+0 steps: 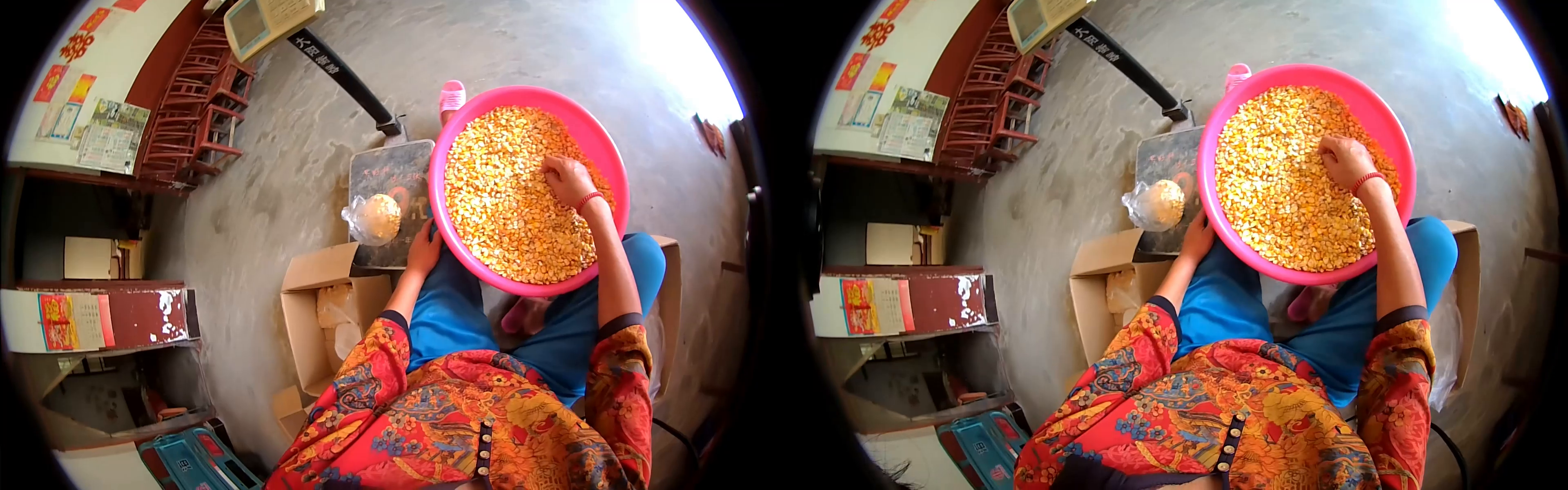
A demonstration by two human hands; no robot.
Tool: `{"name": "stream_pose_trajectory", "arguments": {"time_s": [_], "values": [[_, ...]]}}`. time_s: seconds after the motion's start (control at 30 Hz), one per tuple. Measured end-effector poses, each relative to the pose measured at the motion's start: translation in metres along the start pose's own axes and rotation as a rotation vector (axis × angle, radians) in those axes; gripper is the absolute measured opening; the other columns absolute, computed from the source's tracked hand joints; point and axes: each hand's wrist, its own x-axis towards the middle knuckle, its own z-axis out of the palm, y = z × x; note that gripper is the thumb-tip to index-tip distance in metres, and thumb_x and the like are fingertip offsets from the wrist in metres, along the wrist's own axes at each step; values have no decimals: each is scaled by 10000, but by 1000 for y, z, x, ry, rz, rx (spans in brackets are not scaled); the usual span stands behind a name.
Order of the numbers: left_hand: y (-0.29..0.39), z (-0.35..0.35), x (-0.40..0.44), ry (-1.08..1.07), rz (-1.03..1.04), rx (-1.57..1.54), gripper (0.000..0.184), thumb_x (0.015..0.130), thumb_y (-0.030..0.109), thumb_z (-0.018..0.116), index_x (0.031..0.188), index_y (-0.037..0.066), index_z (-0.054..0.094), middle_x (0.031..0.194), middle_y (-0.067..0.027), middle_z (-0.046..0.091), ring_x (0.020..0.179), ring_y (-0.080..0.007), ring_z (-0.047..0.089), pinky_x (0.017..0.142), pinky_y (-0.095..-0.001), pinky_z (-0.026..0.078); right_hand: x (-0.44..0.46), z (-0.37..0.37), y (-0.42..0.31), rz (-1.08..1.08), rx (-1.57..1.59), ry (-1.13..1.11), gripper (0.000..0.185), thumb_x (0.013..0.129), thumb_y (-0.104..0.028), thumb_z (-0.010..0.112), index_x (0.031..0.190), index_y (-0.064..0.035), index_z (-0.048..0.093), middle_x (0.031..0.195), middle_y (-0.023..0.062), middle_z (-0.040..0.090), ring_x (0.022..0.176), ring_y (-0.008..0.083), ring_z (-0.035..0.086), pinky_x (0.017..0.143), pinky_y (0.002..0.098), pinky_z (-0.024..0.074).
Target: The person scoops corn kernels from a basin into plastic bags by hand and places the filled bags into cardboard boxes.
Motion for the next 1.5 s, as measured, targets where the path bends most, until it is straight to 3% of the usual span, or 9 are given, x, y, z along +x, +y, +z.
{"name": "stream_pose_trajectory", "arguments": {"time_s": [0.53, 0.73, 0.87, 1.07, 1.23, 1.3, 1.4, 1.43, 1.5], "values": [[0, -1, -1, 22, -54, 14, 511, 845, 368, 485, 1209, 10, 461, 1152, -255, 510, 1093, -372, 480, 912, -387, 383, 0, 1, 0, 31, -30, -13, 123, 787, -142, 490, 829, -45, 553, 820, 165, 589, 806, 337, 564, 709, 420, 444], [17, -9, -7, 57, -196, -135, 412, 842, 270, 506, 1154, 1, 510, 1078, -222, 561, 994, -282, 554, 851, -330, 426, 0, 1, 0, 40, -40, -14, 122, 788, -141, 488, 823, -44, 552, 816, 166, 588, 802, 339, 563, 706, 423, 443], [-24, -18, 1, 613, -52, -88, 373, 781, 116, 556, 1134, -1, 527, 1003, -173, 580, 866, -258, 559, 777, -338, 444, -1, 1, 0, 40, -26, -8, 123, 788, -141, 488, 823, -44, 554, 811, 166, 586, 801, 339, 562, 706, 423, 441], [-82, -81, 21, 967, -143, -206, 529, 774, 113, 578, 1258, 13, 390, 1182, -177, 460, 1080, -278, 447, 928, -367, 347, 1, 4, 2, 33, -30, 15, 122, 784, -146, 491, 820, -47, 553, 808, 166, 579, 800, 340, 558, 704, 426, 441], [-75, -116, 29, 830, -214, -370, 589, 756, 155, 639, 1271, 43, 376, 1301, -177, 370, 1183, -285, 388, 969, -378, 326, 0, 8, 3, 40, -40, 35, 111, 780, -144, 493, 811, -55, 552, 799, 166, 574, 804, 340, 559, 703, 426, 444], [-52, -120, 30, 977, -338, 72, 679, 730, 133, 687, 1296, 57, 319, 1288, -150, 371, 1158, -248, 397, 939, -379, 360, -1, 8, 3, 32, -30, 42, 110, 781, -143, 493, 810, -55, 552, 798, 165, 574, 799, 340, 560, 701, 427, 445], [-22, -130, 33, 977, -484, -41, 754, 700, 159, 694, 1328, 89, 283, 1369, -159, 273, 1254, -303, 280, 1002, -421, 285, -1, 7, 2, 36, -35, 50, 109, 782, -141, 491, 810, -56, 552, 795, 163, 574, 791, 338, 562, 697, 428, 445], [-38, -131, 40, 960, -462, 47, 802, 693, 140, 703, 1341, 67, 238, 1261, -170, 426, 1154, -288, 424, 940, -395, 358, -1, 8, 2, 41, -50, 49, 108, 782, -140, 490, 812, -57, 553, 794, 162, 574, 788, 337, 563, 697, 429, 445], [-59, -131, 47, 835, -447, -118, 742, 691, 129, 706, 1300, 39, 293, 1149, -160, 507, 1043, -263, 496, 885, -369, 396, 0, 8, 2, 40, -61, 46, 109, 783, -141, 491, 812, -56, 553, 794, 162, 574, 787, 337, 563, 697, 429, 446]]}}
